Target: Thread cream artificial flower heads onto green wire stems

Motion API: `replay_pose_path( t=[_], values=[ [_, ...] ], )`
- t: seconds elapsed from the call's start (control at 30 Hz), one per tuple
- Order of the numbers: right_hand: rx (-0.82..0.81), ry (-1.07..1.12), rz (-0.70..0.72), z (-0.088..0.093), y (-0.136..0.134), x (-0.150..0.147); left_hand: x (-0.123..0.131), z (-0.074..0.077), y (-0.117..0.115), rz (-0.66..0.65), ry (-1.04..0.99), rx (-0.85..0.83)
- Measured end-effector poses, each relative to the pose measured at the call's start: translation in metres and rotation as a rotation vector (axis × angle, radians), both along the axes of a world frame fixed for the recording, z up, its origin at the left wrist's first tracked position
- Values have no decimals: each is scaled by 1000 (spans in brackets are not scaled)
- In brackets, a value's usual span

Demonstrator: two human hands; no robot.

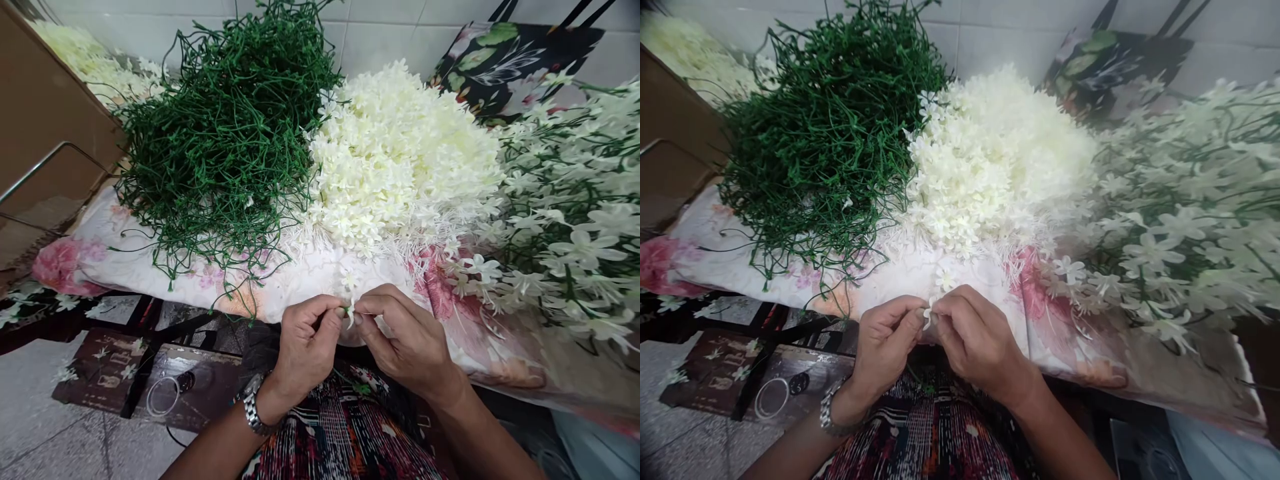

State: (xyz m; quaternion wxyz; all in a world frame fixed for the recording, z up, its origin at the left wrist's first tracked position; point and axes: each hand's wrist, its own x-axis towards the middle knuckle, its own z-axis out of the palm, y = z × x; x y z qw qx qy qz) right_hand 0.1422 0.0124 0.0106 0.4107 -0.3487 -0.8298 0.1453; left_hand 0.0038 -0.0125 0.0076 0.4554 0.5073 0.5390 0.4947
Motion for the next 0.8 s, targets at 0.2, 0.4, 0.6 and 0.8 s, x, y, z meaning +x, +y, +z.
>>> replay_pose_path(
  t=[0.2,0.4,0.6,0.8],
  values=[
    [-71,76,-43,-4,-2,-4,0,-2,0,-2,-9,1],
    [-151,57,-42,-2,-2,0,0,1,1,-22,46,62],
    [-156,47,-41,-4,-1,0,-1,1,2,-12,117,84],
    [-144,39,-33,-5,-2,0,0,2,3,-19,165,91]
  ],
)
